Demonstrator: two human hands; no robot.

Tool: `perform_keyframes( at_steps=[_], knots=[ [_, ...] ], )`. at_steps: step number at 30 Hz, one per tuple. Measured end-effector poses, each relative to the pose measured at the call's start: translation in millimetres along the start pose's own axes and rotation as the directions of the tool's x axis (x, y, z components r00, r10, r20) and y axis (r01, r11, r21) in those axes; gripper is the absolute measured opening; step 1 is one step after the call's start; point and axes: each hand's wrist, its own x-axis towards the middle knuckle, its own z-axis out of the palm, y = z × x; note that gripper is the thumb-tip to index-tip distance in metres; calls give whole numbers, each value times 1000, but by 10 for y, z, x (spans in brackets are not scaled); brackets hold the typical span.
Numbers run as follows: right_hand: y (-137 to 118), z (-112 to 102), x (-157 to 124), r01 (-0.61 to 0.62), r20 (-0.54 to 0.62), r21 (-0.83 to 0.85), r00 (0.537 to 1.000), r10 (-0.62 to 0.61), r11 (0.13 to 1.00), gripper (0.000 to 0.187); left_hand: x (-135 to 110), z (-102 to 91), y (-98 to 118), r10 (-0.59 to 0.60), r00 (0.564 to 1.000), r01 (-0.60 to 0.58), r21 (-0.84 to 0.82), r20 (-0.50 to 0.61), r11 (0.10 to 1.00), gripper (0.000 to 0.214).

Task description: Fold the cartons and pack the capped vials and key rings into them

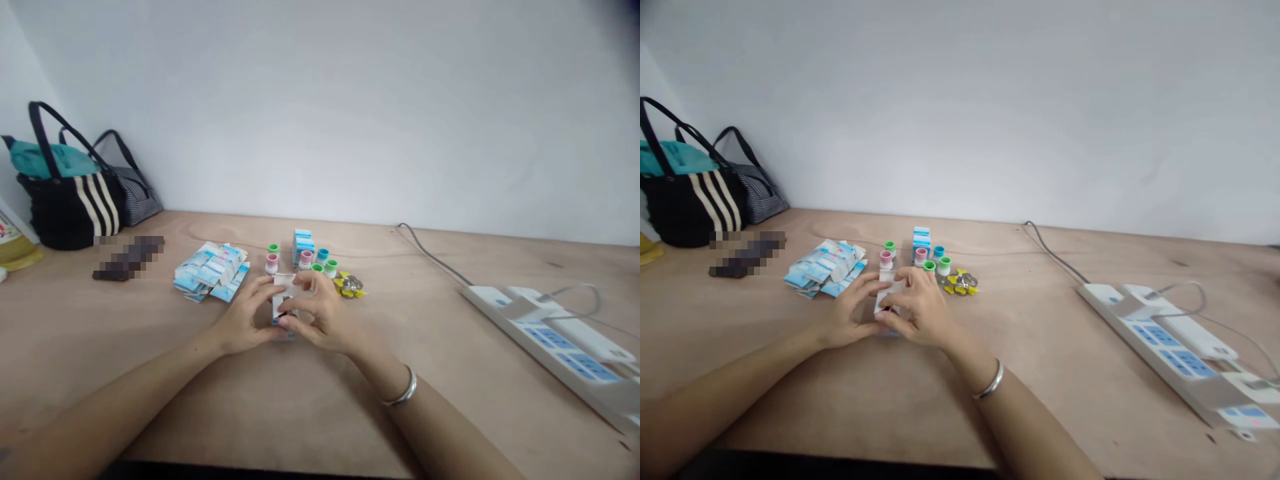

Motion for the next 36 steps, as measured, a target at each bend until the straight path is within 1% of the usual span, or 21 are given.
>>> perform_keyframes(
  at_steps=[4,6,9,11,14,17,19,21,24,27,29,32,34,36],
  knots=[
    [68,-11,-5,-14,-20,-90,1000,12,996,25,2,-7,-39,7,1000,-7,19,13,1000,73],
    [112,-17,-5,-8,-4,-117,1000,8,993,27,0,-19,-30,24,1000,-24,61,4,998,70],
    [155,-19,-6,11,20,-117,1000,-8,993,24,7,-43,-1,91,996,-90,219,4,972,62],
    [169,-17,-7,28,23,-102,999,-26,994,20,14,-58,15,150,987,-159,306,51,939,58],
    [178,-14,-11,44,22,-95,999,-42,995,20,17,-68,31,186,974,-219,309,132,925,54],
    [181,-15,-15,56,23,-82,998,-54,995,20,1,-63,43,174,974,-209,281,145,937,46],
    [182,-19,-17,66,26,-63,998,-65,996,19,-19,-46,37,165,981,-186,249,106,950,44],
    [187,-29,-18,72,28,-45,997,-71,996,20,-40,-21,14,160,987,-163,211,31,964,47],
    [207,-46,-23,79,41,-26,996,-78,997,20,-60,17,-34,173,982,-157,173,-81,972,46],
    [227,-24,-46,102,105,-40,990,-97,994,17,-62,25,-45,182,976,-160,175,-121,972,41],
    [230,34,-77,115,156,-80,982,-102,990,14,-62,12,-22,172,980,-150,196,-99,969,39],
    [220,161,-134,128,208,-122,973,-100,984,14,-66,-12,28,144,990,-143,221,9,965,37],
    [212,227,-162,129,232,-107,968,-101,986,13,-69,-20,53,137,988,-150,227,69,962,38],
    [214,245,-175,111,258,-65,962,-90,992,11,-68,-21,67,135,986,-153,223,94,963,37]
  ],
)
